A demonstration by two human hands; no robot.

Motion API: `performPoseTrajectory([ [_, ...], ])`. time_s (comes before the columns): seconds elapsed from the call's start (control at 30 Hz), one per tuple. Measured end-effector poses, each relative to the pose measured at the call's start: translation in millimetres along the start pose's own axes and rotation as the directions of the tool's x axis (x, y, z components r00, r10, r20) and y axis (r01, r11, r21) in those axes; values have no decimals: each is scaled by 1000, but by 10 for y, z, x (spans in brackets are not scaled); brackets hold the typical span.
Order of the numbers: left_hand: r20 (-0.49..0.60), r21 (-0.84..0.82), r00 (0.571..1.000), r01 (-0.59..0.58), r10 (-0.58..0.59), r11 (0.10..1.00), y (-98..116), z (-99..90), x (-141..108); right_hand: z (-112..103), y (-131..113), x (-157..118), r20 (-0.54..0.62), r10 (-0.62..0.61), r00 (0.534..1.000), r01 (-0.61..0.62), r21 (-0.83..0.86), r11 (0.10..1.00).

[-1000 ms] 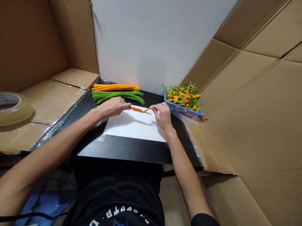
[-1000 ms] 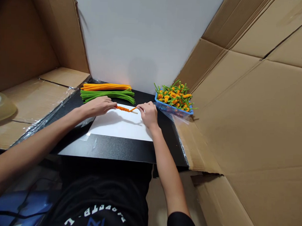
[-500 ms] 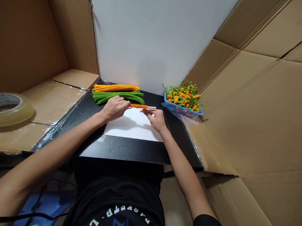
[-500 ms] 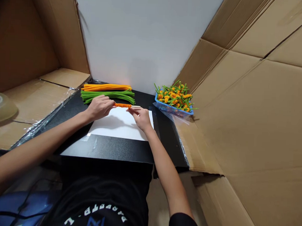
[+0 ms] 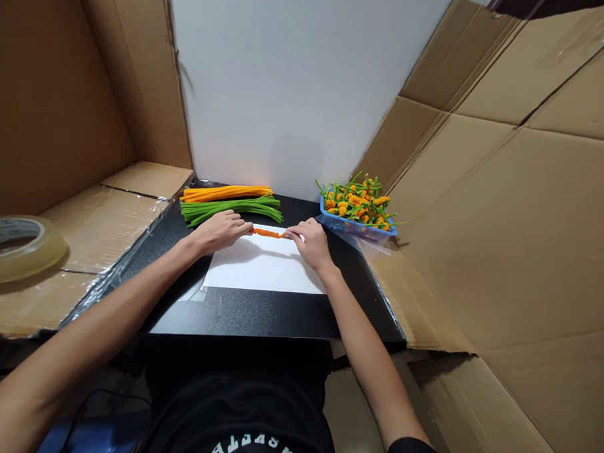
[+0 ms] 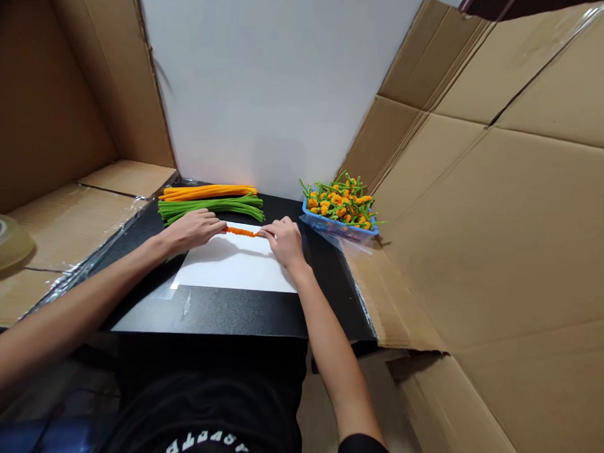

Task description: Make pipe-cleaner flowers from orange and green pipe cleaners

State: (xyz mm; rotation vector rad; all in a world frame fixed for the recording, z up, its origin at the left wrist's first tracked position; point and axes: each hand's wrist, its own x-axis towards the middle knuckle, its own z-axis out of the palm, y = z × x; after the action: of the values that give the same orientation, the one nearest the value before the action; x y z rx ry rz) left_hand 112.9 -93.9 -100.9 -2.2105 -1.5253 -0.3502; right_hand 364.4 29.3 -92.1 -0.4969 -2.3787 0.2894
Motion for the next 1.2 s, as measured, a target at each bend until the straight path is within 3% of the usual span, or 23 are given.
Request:
performPoseTrajectory([
  [0.07,-71,15,996,-61,62,998,47,-38,2,-37,110,4,109,101,989,-128,282,951],
  [0.13,-120,53,985,-116,121,992,117,-60,9,-64,189,2,323,119,939,-278,507,816],
  [0.2,-163,102,977,-119,135,988,176,-63,13,-57,200,-1,448,100,888,-387,615,687],
  [0.27,-211,144,973,-59,89,988,202,-51,9,-5,139,-2,419,129,899,-400,664,631],
  [0.33,-244,162,970,49,-8,985,202,-28,3,82,34,-4,295,189,937,-344,667,661],
  [0.4,-232,153,964,166,-128,974,206,5,9,180,-71,-15,153,234,960,-280,559,780],
  [0.5,-101,118,958,278,-267,953,281,76,52,285,-160,-46,-15,227,974,-222,155,963],
  [0.6,55,100,927,364,-370,926,418,145,116,291,-147,-75,-115,151,982,-175,-234,956],
  [0.67,122,89,913,380,-388,921,473,159,141,237,-99,-78,-137,64,989,-108,-347,932],
  [0.73,148,96,926,336,-347,937,453,140,135,160,-40,-68,-145,-28,989,-25,-349,937],
  [0.83,148,110,969,181,-196,977,317,78,79,66,34,-46,-159,-125,979,84,-240,967],
  [0.93,146,123,988,35,-53,992,197,24,27,45,61,-32,-181,-111,977,106,-40,994],
  [1.07,93,138,993,-83,71,987,194,-47,29,51,85,-13,-148,104,983,-60,277,959],
  [1.13,15,143,992,-123,122,982,220,-98,41,33,121,2,0,258,966,-232,435,870],
  [1.2,-80,165,983,-148,163,975,239,-139,44,12,159,17,215,352,911,-410,564,717],
])
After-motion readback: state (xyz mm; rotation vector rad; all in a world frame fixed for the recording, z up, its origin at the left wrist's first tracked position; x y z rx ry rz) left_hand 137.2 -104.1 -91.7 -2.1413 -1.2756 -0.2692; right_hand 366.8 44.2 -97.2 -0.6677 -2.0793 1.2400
